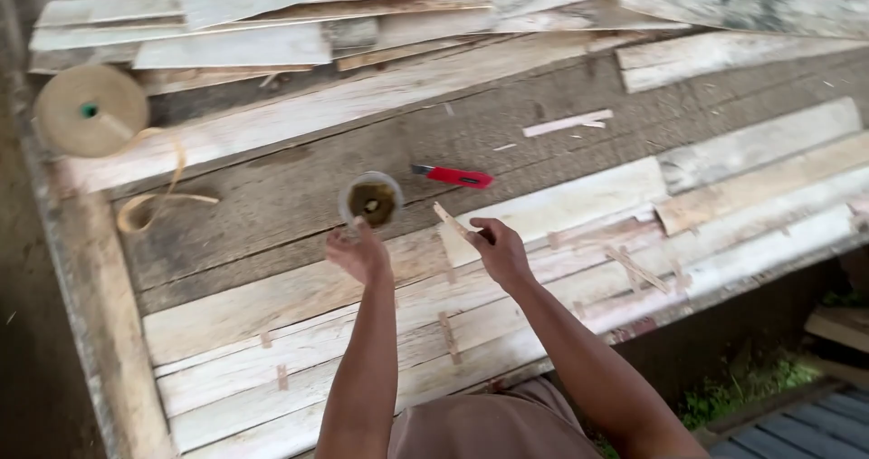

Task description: The person arranges wooden planks on a workbench, applies a paste-like substance from a container using a small stick, and places thin wooden strips between the planks. The person continues to align and adjust the planks and strips throughout the clip.

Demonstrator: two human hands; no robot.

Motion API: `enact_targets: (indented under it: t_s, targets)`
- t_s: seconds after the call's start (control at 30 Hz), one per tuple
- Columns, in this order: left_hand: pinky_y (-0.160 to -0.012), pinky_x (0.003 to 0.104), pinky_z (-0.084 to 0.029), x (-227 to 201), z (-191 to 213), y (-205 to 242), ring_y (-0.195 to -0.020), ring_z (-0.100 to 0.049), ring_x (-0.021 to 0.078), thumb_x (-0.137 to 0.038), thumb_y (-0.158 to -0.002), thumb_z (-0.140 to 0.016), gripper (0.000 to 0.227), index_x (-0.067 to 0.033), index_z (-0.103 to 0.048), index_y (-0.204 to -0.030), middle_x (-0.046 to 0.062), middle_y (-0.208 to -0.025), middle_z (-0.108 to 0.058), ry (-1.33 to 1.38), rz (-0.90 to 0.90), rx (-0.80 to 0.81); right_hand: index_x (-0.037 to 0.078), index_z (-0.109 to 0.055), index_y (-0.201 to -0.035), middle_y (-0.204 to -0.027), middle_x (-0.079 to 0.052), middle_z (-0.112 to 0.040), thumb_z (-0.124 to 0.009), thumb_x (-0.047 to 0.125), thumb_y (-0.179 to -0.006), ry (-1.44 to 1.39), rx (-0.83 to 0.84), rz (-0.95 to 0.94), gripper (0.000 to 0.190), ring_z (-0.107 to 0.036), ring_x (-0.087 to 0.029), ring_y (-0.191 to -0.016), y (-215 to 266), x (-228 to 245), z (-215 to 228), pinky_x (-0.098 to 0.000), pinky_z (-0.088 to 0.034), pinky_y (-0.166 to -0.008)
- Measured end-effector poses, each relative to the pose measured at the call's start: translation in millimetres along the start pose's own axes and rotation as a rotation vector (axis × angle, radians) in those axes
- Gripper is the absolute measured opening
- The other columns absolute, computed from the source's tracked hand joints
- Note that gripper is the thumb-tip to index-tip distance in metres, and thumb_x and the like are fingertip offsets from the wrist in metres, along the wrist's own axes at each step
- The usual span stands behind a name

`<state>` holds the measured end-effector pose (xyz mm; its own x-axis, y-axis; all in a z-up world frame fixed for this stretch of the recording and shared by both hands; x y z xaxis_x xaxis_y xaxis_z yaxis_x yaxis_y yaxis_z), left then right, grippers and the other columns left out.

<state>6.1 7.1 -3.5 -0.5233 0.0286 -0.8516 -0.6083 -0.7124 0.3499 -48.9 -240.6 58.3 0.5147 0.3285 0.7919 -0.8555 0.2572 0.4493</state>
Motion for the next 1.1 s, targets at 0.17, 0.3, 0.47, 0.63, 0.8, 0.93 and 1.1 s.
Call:
enact_targets:
  t_s: [0.17,0.3,0.47,0.63,0.8,0.93,1.1]
  targets:
    - [-0.091,0.045,-0.048,2,-14,78,-0.103,-0.059,0.0285,-0.025,-0.093,-0.074,0.036,-0.0119,-0.054,-0.12,0.006,-0.114,-0.049,-0.151,-0.324,-0.067,0.006,-0.075,-0.12,-0.087,-0.009,-0.072,-0.078,0.025,-0.093,-0.251,-0.184,-0.108,0.033,-0.061,-0.014,-0.068,25,-68,64,-0.0315,-0.055,-0.063]
    - [-0.086,0.047,-0.048,21,-51,120,-0.097,-0.064,0.0331,-0.014,-0.079,-0.08,0.028,-0.0199,-0.07,-0.104,0.004,-0.103,-0.058,-0.206,-0.787,0.015,-0.002,-0.073,-0.117,-0.084,-0.013,-0.069,-0.077,0.018,-0.093,-0.406,-0.291,-0.162,0.032,-0.056,-0.013,-0.061,35,-102,123,-0.0291,-0.051,-0.056]
    - [-0.095,0.044,-0.049,25,-113,199,-0.116,-0.064,0.0266,-0.013,-0.083,-0.077,0.032,-0.0179,-0.074,-0.115,0.002,-0.117,-0.069,-0.275,-1.03,0.286,-0.005,-0.07,-0.11,-0.081,-0.01,-0.065,-0.078,0.021,-0.093,-0.53,-0.364,-0.182,0.031,-0.054,-0.01,-0.062,25,-158,200,-0.0264,-0.05,-0.056]
    - [-0.103,0.053,-0.05,29,-178,298,-0.134,-0.055,0.0383,-0.01,-0.084,-0.072,0.048,-0.0156,-0.07,-0.132,0.011,-0.139,-0.065,-0.427,-1.186,0.588,-0.005,-0.068,-0.108,-0.079,-0.008,-0.061,-0.075,0.018,-0.094,-0.548,-0.398,-0.217,0.028,-0.052,-0.007,-0.062,21,-182,280,-0.0217,-0.047,-0.055]
    - [-0.122,0.06,-0.03,39,-235,347,-0.157,-0.027,0.0323,-0.024,-0.096,-0.06,0.055,-0.0178,-0.053,-0.15,0.001,-0.166,-0.039,-0.851,-1.29,0.819,-0.005,-0.07,-0.105,-0.077,-0.011,-0.064,-0.076,0.017,-0.093,-0.537,-0.42,-0.251,0.026,-0.054,-0.01,-0.058,1,-215,332,-0.0267,-0.048,-0.054]
    - [-0.126,0.063,-0.02,38,-261,359,-0.158,-0.021,0.034,-0.017,-0.101,-0.05,0.053,-0.0175,-0.048,-0.154,0.0,-0.17,-0.032,-1.002,-1.233,0.894,-0.002,-0.071,-0.101,-0.074,-0.01,-0.065,-0.076,0.019,-0.091,-0.524,-0.402,-0.277,0.024,-0.055,-0.011,-0.056,-6,-214,339,-0.0264,-0.048,-0.052]
    - [-0.128,0.055,-0.023,46,-278,352,-0.156,-0.029,0.0304,0.002,-0.086,-0.056,0.068,-0.0143,-0.052,-0.152,0.001,-0.166,-0.04,-0.958,-1.292,0.861,0.001,-0.072,-0.099,-0.073,-0.008,-0.065,-0.076,0.022,-0.091,-0.523,-0.343,-0.293,0.023,-0.054,-0.011,-0.053,-25,-225,328,-0.0275,-0.044,-0.048]
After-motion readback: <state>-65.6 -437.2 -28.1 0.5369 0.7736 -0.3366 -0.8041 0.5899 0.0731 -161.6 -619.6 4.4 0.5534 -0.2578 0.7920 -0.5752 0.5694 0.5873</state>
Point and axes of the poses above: each hand's wrist, its own y-axis away from the middle knuckle, its own z-axis out of the back of the hand, x = y × z, the point moved 1 cm from there along -y, towards the middle knuckle
